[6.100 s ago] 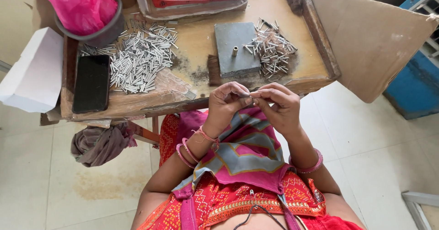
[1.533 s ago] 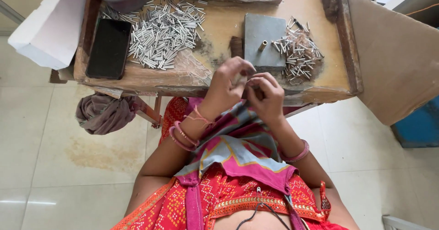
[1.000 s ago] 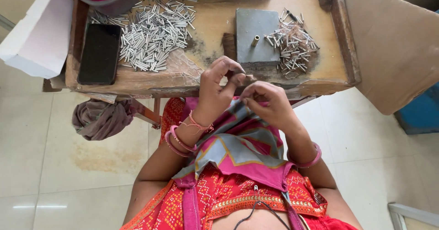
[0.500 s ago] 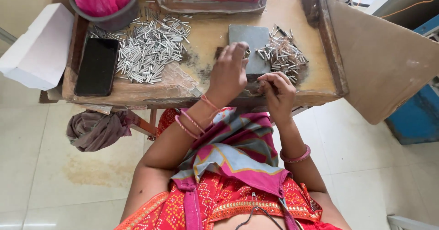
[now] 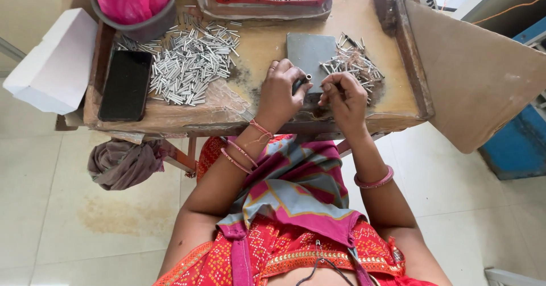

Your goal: Assembling small metal components by inserting thin wires into metal tubes.

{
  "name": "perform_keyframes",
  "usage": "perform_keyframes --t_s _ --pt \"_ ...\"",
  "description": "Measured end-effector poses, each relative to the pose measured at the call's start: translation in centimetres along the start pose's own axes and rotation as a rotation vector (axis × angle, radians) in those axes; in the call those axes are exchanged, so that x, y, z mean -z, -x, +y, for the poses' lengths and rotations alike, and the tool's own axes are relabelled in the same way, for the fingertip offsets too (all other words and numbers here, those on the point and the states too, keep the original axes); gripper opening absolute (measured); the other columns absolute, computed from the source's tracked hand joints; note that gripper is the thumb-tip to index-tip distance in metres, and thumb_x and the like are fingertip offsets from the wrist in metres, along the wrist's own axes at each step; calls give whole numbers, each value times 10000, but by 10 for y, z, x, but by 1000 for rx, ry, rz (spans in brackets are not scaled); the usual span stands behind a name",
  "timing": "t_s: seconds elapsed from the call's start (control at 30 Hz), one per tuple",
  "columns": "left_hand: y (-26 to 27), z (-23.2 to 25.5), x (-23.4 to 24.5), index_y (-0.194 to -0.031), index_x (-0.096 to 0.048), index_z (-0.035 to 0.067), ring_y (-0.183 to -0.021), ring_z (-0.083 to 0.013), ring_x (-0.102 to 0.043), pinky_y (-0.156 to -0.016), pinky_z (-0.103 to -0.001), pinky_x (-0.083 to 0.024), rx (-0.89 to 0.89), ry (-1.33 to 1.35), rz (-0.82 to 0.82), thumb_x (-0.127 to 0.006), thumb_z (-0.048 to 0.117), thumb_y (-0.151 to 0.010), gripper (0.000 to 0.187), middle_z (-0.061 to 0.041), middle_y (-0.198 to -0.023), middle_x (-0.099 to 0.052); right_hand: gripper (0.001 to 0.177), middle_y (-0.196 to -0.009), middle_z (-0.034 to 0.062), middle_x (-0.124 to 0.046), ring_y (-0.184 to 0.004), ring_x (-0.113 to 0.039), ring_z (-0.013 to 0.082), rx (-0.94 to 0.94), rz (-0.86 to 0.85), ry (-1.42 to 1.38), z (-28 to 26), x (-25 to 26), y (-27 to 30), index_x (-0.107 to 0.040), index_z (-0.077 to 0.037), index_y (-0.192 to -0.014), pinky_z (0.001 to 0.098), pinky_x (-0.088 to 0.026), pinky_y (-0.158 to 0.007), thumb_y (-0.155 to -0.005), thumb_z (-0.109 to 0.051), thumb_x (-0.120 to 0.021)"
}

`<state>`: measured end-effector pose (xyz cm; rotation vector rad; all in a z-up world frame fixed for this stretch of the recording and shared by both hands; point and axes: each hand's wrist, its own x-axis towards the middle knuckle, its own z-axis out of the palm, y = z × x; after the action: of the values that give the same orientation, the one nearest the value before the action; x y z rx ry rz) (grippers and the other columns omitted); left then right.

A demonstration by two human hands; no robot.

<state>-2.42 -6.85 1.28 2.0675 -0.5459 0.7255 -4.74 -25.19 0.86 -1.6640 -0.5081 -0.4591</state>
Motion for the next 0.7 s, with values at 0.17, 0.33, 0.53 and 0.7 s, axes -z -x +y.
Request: perform_keyframes --t_s 0.17,0.33,0.53,0.7 --pt "-3 1 2 -885 -702 43 -987 -333 -577 -888 -434 -488 -6 14 1 -802 133 -785 168 -117 -957 -611 28 -943 65 -630 -751 -659 86 -1 -115 121 -11 -8 -34 -609 36 -1054 250 -575 -650 -1047 29 -583" --pt "0 -2 1 -888 -705 54 -987 -338 -570 -895 -435 -488 -19 23 -4 -787 126 -792 145 -119 -953 -600 79 -953 152 -623 -743 -687 222 42 -278 488 -28 -8 -46 -626 20 -1054 320 -582 -648 -998 40 -575" --pt "0 -5 -2 -901 -709 54 -980 -343 -563 -897 -439 -488 -33 9 1 -781 128 -781 158 -117 -958 -603 145 -1075 225 -634 -969 -640 439 163 -340 761 -23 -11 -40 -621 6 -1132 472 -536 -829 -993 4 -579" --pt "-1 -2 0 -913 -719 52 -985 -350 -561 -906 -442 -485 -46 -19 6 -762 117 -756 175 -125 -962 -601 445 -1152 221 -604 -987 -639 386 167 -276 648 -43 -13 -30 -541 6 -1406 428 -557 -820 -970 -34 -616"
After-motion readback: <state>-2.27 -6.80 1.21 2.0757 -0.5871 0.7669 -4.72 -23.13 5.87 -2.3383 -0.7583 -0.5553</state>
